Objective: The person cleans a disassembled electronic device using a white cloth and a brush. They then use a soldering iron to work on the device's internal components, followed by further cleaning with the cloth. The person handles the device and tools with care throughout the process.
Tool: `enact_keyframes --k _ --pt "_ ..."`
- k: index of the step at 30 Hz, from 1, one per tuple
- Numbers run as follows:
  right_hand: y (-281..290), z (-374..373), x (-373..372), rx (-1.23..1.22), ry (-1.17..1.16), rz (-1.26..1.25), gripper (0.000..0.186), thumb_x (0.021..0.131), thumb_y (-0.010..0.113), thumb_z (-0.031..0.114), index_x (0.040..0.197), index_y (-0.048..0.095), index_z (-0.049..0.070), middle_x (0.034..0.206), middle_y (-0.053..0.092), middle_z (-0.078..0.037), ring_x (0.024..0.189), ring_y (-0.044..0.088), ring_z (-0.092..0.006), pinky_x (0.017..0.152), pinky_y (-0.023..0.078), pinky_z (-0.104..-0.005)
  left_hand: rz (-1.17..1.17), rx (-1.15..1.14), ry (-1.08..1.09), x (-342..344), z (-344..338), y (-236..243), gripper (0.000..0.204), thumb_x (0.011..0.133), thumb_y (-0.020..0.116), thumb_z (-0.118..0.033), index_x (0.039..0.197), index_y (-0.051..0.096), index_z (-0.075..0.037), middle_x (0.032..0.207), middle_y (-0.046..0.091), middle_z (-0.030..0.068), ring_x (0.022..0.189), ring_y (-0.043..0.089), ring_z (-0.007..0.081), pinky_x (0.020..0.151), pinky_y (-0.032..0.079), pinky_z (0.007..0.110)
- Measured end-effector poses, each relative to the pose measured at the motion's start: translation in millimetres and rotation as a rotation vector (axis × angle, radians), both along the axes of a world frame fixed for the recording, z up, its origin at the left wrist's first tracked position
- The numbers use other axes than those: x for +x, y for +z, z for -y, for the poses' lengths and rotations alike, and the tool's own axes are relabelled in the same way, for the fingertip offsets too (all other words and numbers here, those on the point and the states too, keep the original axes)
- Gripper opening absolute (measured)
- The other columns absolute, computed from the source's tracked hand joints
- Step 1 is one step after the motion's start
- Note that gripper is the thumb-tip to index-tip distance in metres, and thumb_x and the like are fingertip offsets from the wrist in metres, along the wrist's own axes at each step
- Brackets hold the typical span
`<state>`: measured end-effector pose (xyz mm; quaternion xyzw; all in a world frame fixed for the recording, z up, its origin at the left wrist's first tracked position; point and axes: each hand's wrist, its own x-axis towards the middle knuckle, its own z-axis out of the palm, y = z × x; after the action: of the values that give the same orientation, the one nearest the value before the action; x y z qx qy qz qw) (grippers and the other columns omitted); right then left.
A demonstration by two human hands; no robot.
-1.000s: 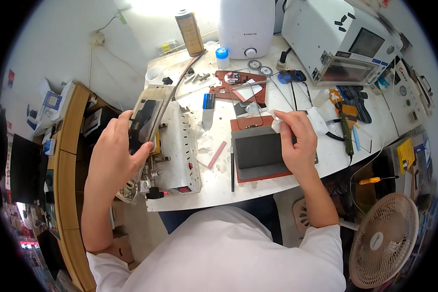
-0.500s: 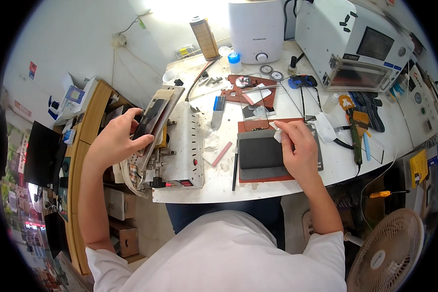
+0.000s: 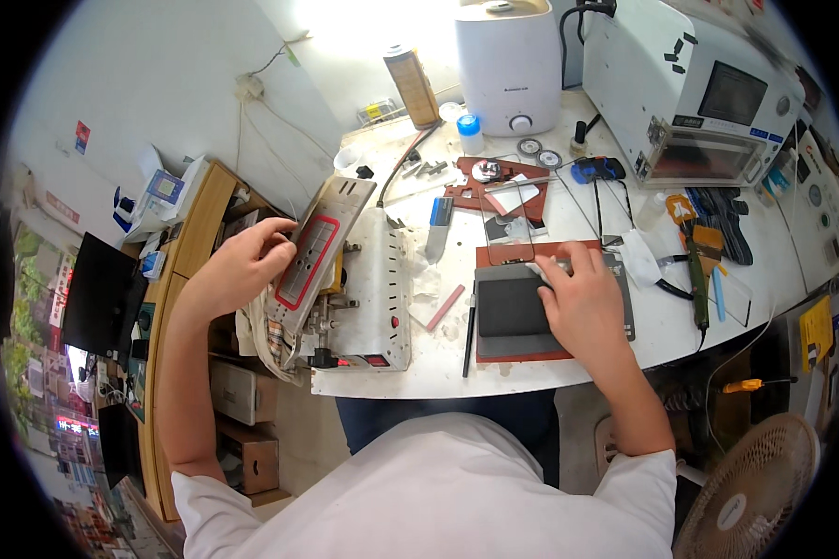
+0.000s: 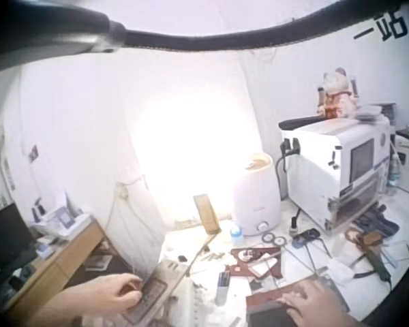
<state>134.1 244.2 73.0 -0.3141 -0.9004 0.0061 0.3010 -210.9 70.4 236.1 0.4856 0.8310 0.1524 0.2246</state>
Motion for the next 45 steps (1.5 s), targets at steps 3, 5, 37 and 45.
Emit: enact_keyframes --k 3,5,37,45 --pt "27 2 -30 -0.001 0.121 -0.098 0.029 0.092 0.073 0.011 0.121 0.074 0.007 0.098 0.068 -0.010 0.087 0.069 -0.0262 0.078 0.056 -0.0345 -0.066 0.014 0.007 8 3 -5 0.060 0.102 0.065 -0.027 0.151 0.047 0.003 0.123 0.067 0.0181 0.110 0.066 0.0235 0.095 0.055 0.037" --pt "45 -1 -67 -0.423 0.364 -0.202 0.032 0.097 0.070 0.016 0.128 0.072 0.007 0.098 0.073 -0.008 0.081 0.072 -0.0211 0.074 0.057 -0.0342 -0.019 0.006 0.001 8 3 -6 0.070 0.099 0.070 -0.027 0.156 0.041 0.001 0.127 0.063 0.0188 0.111 0.064 0.0243 0.098 0.055 0.038" --pt "110 -4 -243 -1.452 0.585 -0.646 0.033 0.103 0.062 0.011 0.134 0.066 -0.001 0.112 0.072 -0.010 0.092 0.073 -0.0141 0.084 0.064 -0.0273 0.535 0.165 -0.016 -41 39 14 0.088 0.097 0.069 -0.016 0.168 0.019 -0.004 0.132 0.059 0.0156 0.124 0.058 0.0208 0.108 0.048 0.037" --pt "91 -20 -235 -0.868 0.399 -0.412 0.030 0.098 0.059 0.008 0.122 0.075 0.000 0.089 0.074 -0.007 0.070 0.072 -0.0116 0.071 0.061 -0.0261 0.830 0.186 -0.010 -75 47 26 0.087 0.099 0.070 -0.025 0.167 0.020 -0.004 0.137 0.061 0.0226 0.124 0.067 0.0327 0.106 0.054 0.044"
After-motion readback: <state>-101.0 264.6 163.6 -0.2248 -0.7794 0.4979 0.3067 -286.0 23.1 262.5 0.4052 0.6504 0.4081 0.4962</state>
